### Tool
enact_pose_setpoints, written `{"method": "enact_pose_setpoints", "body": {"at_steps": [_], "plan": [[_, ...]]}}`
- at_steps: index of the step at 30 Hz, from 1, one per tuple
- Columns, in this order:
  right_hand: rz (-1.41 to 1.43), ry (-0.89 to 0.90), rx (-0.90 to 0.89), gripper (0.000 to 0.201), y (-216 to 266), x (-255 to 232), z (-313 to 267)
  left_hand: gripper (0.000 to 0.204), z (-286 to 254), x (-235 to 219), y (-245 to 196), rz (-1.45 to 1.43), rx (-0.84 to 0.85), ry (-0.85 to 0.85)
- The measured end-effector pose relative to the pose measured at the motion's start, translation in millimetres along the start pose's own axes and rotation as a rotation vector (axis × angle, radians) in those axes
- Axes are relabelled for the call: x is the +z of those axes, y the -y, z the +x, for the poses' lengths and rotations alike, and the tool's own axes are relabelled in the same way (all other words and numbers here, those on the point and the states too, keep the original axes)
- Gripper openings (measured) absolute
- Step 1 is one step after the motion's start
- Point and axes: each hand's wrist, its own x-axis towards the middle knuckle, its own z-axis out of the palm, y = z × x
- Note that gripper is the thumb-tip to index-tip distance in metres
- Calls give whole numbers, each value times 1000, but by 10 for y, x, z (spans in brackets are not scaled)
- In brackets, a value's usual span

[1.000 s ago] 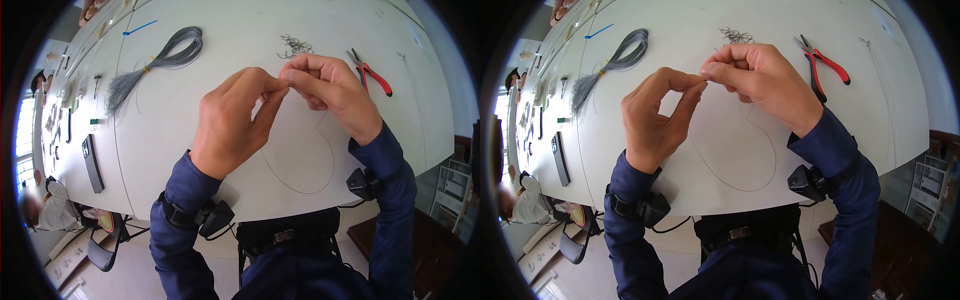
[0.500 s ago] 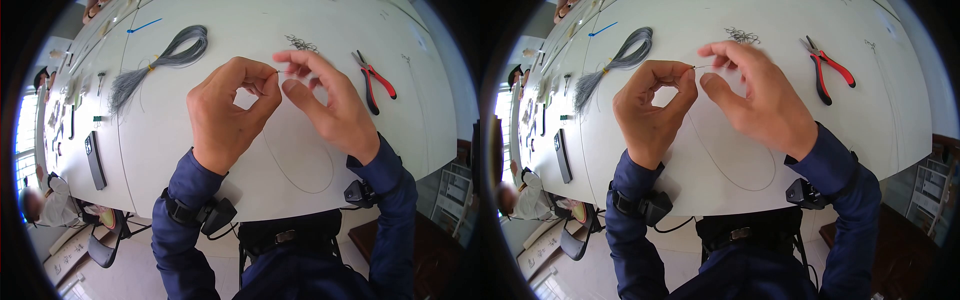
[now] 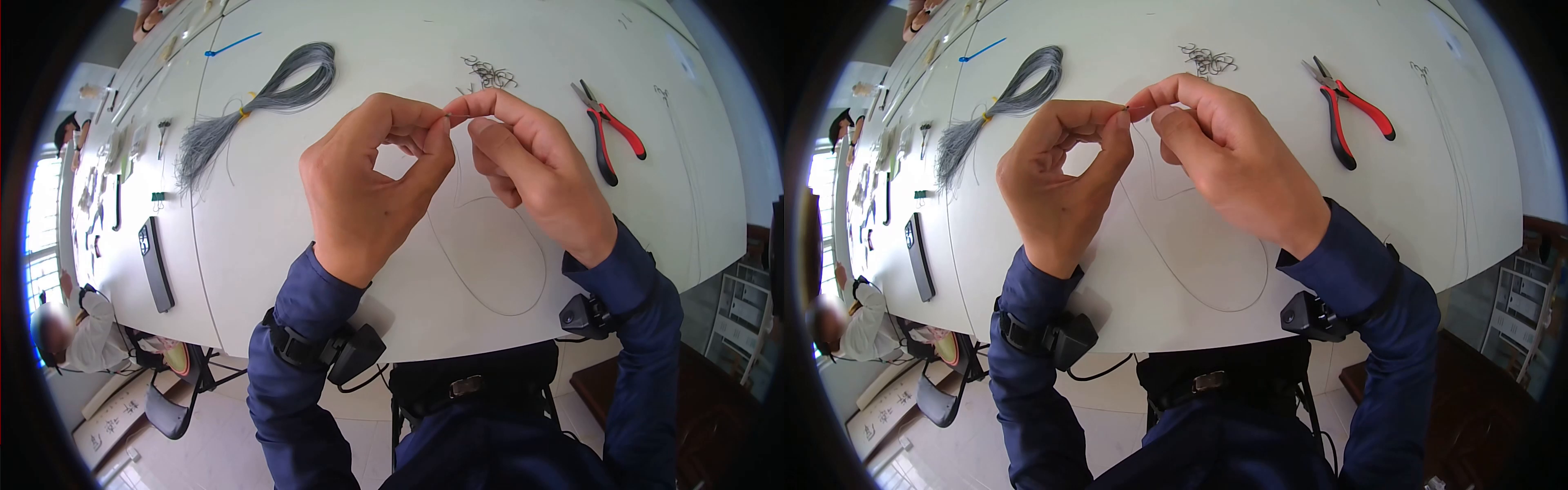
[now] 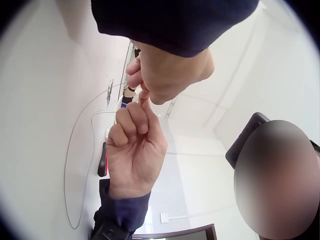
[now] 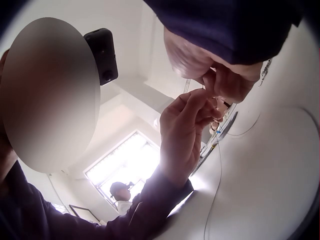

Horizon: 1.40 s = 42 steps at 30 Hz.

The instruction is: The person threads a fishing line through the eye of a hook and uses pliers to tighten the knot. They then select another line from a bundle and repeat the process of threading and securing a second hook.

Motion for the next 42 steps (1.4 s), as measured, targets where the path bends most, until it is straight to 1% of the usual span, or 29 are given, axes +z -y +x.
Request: {"method": "enact_pose_setpoints", "body": {"at_steps": [2,5,8,11,14,17,20,23,26,28,31,40,42], "plan": [[22,-27,17,25,23,32,-6,11,-1,1,6,2,2,-3],[-69,-12,19,23,-1,31,4,11,1,-1,-4,2,-3,-4],[-182,-18,-59,23,-46,-4,24,11,0,0,3,-9,-1,-7],[-169,-65,-155,23,-146,-12,58,11,-4,7,1,-22,-4,-14],[21,-87,-185,23,-206,6,89,11,-8,3,-6,-31,-13,-14],[179,-69,21,22,-81,33,24,11,-5,-3,-1,-28,-6,-12],[280,36,155,21,21,-88,-7,11,-4,2,2,-10,9,-20],[111,-87,65,22,70,22,-13,11,-4,8,13,6,25,-21],[15,-123,50,22,75,42,-23,11,-6,10,-4,42,43,-12],[-11,-139,25,22,60,40,-23,11,-8,8,-2,61,63,-3],[-48,-162,7,21,41,31,-20,10,8,48,47,48,127,-40],[-41,-203,0,21,-16,-3,19,9,5,79,80,22,104,1],[-44,-206,1,21,-16,-9,21,9,6,74,47,34,67,-1]]}}
